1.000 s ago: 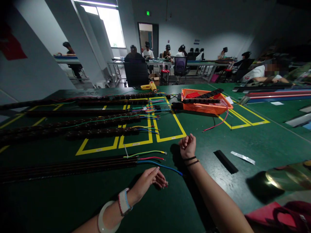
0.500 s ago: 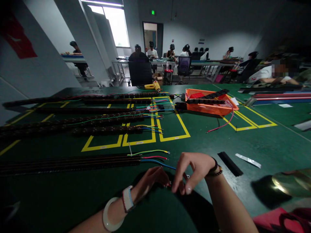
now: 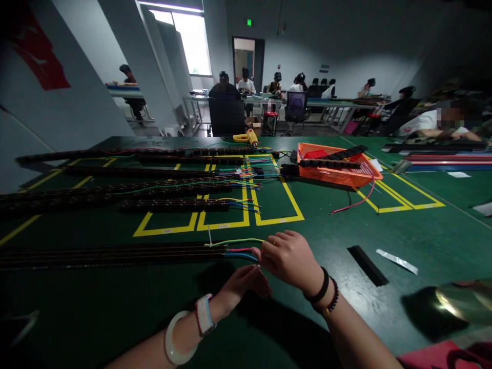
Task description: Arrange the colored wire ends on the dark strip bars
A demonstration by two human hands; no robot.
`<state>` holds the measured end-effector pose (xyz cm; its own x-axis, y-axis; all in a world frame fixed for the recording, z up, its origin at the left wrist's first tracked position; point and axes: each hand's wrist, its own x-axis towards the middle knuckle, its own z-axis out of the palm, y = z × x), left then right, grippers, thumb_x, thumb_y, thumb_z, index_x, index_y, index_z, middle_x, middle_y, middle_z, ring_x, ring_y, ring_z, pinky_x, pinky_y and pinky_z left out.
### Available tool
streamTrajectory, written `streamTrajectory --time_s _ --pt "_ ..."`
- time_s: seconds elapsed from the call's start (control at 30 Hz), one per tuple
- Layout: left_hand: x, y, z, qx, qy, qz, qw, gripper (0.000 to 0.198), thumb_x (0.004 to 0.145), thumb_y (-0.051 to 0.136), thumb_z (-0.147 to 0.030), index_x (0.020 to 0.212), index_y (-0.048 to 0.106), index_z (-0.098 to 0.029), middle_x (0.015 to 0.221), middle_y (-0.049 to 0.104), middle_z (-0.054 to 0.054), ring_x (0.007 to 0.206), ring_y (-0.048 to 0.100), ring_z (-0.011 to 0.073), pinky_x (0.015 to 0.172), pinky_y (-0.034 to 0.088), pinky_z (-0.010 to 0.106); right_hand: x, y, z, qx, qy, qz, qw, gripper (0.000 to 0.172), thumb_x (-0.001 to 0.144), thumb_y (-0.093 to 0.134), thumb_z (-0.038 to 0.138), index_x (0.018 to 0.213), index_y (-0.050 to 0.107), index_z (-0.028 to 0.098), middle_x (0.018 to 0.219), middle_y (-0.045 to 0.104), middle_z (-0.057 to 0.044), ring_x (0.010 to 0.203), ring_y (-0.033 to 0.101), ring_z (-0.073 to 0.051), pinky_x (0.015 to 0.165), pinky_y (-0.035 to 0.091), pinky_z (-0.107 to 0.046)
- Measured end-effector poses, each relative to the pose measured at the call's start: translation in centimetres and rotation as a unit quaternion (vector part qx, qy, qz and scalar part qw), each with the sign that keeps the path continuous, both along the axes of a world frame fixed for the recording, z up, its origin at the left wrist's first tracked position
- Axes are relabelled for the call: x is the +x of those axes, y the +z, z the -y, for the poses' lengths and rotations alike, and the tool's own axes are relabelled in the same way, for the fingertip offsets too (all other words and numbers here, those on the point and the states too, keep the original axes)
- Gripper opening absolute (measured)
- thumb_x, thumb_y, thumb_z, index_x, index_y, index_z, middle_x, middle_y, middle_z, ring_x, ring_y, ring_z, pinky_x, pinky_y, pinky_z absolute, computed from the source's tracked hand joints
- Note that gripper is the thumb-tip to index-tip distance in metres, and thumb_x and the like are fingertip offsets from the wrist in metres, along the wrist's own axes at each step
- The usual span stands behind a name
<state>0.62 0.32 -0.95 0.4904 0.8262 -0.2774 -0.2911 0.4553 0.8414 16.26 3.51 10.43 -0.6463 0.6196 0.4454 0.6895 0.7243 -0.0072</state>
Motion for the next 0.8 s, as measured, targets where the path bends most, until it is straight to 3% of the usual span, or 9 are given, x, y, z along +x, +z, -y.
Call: streamTrajectory --time_s 0.07,0.13,0.27,0.33,0.4,0.53,0.6,0.67,0.8 --pt "-0.1 0.2 0.0 0.004 -0.002 -0.001 1.000 0.057 0.071 0.054 -0.066 0.074 0.064 -0.011 0.067 0.068 0.010 0.061 0.065 0.0196 0.062 0.047 0.031 -0.4 0.9 0.5 -0.150 -0.027 0.043 0.987 0.044 0.093 0.044 0.038 0.056 0.057 0.018 0.048 0.052 -0.001 0.042 0.042 -0.009 0.046 0.021 -0.027" --pt "-0.2 0.4 0.0 0.016 -0.005 -0.016 1.000 0.056 0.072 0.053 -0.066 0.075 0.064 -0.011 0.067 0.067 0.009 0.062 0.064 0.0190 0.061 0.046 0.030 -0.4 1.9 1.0 -0.314 0.059 0.073 0.945 0.043 0.094 0.043 0.040 0.060 0.061 0.019 0.049 0.057 0.000 0.041 0.046 -0.007 0.043 0.023 -0.024" --pt "-0.3 1.0 0.0 0.015 -0.019 -0.041 0.999 0.054 0.076 0.048 -0.064 0.074 0.062 -0.012 0.069 0.068 0.009 0.064 0.064 0.0182 0.065 0.046 0.031 0.3 4.0 0.9 -0.562 0.381 0.050 0.732 0.042 0.090 0.044 0.053 0.074 0.067 0.023 0.065 0.067 0.000 0.055 0.060 -0.006 0.049 0.037 -0.015" --pt "-0.3 1.1 0.0 0.011 -0.026 -0.037 0.999 0.054 0.078 0.046 -0.064 0.075 0.061 -0.012 0.070 0.069 0.010 0.065 0.064 0.0190 0.066 0.046 0.032 0.5 4.1 0.4 -0.611 0.422 -0.014 0.670 0.051 0.080 0.047 0.067 0.061 0.065 0.023 0.056 0.063 -0.001 0.050 0.059 -0.007 0.047 0.038 -0.015" --pt "-0.3 1.1 0.0 0.015 -0.030 -0.036 0.999 0.053 0.079 0.045 -0.062 0.076 0.061 -0.012 0.072 0.069 0.011 0.066 0.065 0.0197 0.067 0.046 0.033 0.4 3.6 -0.1 -0.633 0.409 -0.104 0.649 0.061 0.069 0.047 0.078 0.046 0.055 0.022 0.041 0.052 0.001 0.040 0.053 -0.007 0.042 0.036 -0.016" --pt "-0.2 1.0 -0.1 0.012 -0.024 -0.044 0.999 0.050 0.081 0.045 -0.059 0.075 0.061 -0.012 0.070 0.070 0.012 0.065 0.065 0.0197 0.066 0.046 0.033 -0.3 2.7 0.2 -0.550 0.481 -0.399 0.554 0.073 0.074 0.025 0.082 0.036 0.036 0.021 0.028 0.028 0.006 0.025 0.036 -0.005 0.039 0.033 -0.019" --pt "-0.1 0.9 -0.1 0.008 -0.023 -0.045 0.999 0.050 0.080 0.046 -0.059 0.074 0.061 -0.012 0.070 0.070 0.013 0.064 0.065 0.0202 0.065 0.046 0.033 -0.8 2.9 0.5 -0.483 0.396 -0.592 0.510 0.069 0.088 0.019 0.066 0.039 0.030 0.019 0.029 0.018 0.008 0.023 0.022 -0.004 0.039 0.031 -0.019" --pt "-0.1 0.6 -0.1 0.011 -0.020 -0.031 0.999 0.052 0.078 0.048 -0.061 0.073 0.062 -0.012 0.071 0.070 0.013 0.063 0.065 0.0208 0.064 0.047 0.033 -1.1 3.1 0.2 -0.429 0.235 -0.716 0.497 0.058 0.095 0.022 0.043 0.044 0.024 0.018 0.034 0.016 0.009 0.027 0.013 -0.005 0.040 0.030 -0.019" --pt "-0.1 0.0 0.1 0.010 0.000 -0.002 1.000 0.049 0.075 0.053 -0.061 0.074 0.062 -0.013 0.069 0.070 0.009 0.062 0.065 0.0198 0.066 0.049 0.034 -0.8 2.1 -2.6 -0.377 0.115 -0.747 0.535 0.049 0.091 0.034 0.030 0.048 0.016 0.018 0.036 0.019 0.008 0.032 0.015 -0.006 0.042 0.030 -0.020"
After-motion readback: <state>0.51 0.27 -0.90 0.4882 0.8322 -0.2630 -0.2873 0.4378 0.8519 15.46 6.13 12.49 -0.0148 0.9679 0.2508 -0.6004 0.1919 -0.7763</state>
